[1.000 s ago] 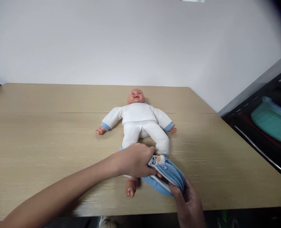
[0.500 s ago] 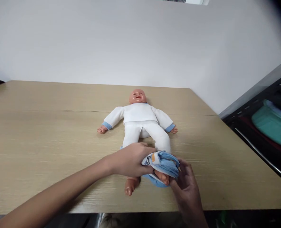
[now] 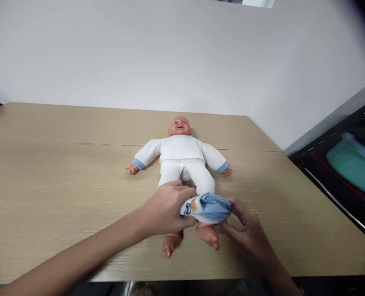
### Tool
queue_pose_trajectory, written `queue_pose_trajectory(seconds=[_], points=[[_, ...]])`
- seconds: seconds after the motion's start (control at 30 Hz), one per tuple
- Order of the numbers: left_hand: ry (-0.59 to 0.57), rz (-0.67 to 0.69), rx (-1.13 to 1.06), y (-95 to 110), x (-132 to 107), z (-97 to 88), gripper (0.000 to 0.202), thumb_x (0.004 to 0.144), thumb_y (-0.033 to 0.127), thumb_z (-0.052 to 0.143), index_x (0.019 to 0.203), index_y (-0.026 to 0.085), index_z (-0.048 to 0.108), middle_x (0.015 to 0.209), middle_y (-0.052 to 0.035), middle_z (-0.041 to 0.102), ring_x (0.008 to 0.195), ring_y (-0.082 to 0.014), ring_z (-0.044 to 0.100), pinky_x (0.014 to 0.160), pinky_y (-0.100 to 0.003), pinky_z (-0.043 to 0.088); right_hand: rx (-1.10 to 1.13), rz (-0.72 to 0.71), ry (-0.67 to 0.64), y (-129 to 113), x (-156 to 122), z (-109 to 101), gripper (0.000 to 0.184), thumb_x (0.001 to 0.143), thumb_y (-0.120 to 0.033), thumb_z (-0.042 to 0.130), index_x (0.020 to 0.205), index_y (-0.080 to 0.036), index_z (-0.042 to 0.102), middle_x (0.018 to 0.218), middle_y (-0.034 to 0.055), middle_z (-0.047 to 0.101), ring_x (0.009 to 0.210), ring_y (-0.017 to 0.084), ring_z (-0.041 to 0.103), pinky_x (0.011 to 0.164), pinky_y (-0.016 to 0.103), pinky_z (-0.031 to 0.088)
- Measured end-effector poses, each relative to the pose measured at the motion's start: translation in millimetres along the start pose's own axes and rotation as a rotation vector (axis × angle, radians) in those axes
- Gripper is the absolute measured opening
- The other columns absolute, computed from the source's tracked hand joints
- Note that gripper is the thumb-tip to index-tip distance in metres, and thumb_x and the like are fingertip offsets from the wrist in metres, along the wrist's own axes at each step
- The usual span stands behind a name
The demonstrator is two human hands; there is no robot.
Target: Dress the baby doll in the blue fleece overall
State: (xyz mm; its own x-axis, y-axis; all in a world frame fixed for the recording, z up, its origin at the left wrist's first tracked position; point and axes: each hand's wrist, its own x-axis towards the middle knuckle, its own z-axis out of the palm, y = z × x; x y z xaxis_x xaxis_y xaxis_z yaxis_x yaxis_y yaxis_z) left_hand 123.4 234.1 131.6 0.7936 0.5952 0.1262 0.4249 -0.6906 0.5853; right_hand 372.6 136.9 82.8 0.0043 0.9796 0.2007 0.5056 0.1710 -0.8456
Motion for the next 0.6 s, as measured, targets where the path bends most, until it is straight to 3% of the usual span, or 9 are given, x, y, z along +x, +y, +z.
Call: queue_pose_trajectory(seconds=[0.17,0.27,0.47,0.6], points=[[0.111,-0.044,-0.114,-6,-5,0.2,0.032,0.078,0.022,0.074,0.106,0.02,0.061,0.107,-0.0056,0.07,0.099,-0.0263,0.065,0.082,-0.038,0.047,-0.019,-0.012,-0.033,-3,6,-4,0.013,0.094,-0.029,0.072,0.107,-0.025,0.073,0.098,0.0015,0.08,0.09,0.024,0.076,0.08,0.033,0.059],[0.065,-0.044,-0.216,-12,-6,0.2,0.04,0.078,0.019,0.071,0.118,0.02,0.063,0.115,-0.0066,0.071,0.106,-0.027,0.067,0.088,-0.039,0.05,-0.032,-0.015,-0.07,-2,12,-9,0.016,0.094,-0.035,0.075,0.108,-0.026,0.077,0.101,0.0021,0.083,0.093,0.026,0.077,0.081,0.035,0.06],[-0.041,-0.023,-0.246,-14,-5,-11.5,0.036,0.079,0.016,0.074,0.114,0.021,0.066,0.108,-0.0035,0.072,0.1,-0.0243,0.067,0.087,-0.037,0.051,-0.025,0.035,-0.189,3,26,-25,0.041,0.084,-0.038,0.088,0.123,-0.03,0.082,0.121,0.0049,0.084,0.112,0.035,0.077,0.098,0.047,0.063],[-0.049,0.084,-0.183,-17,-13,-27.1,0.042,0.092,0.041,0.081,0.126,0.022,0.064,0.123,-0.0073,0.07,0.117,-0.028,0.062,0.105,-0.041,0.049,-0.005,-0.031,-0.301,-2,33,-32,0.052,0.085,-0.035,0.088,0.136,-0.032,0.077,0.125,0.005,0.081,0.115,0.034,0.076,0.099,0.045,0.064]])
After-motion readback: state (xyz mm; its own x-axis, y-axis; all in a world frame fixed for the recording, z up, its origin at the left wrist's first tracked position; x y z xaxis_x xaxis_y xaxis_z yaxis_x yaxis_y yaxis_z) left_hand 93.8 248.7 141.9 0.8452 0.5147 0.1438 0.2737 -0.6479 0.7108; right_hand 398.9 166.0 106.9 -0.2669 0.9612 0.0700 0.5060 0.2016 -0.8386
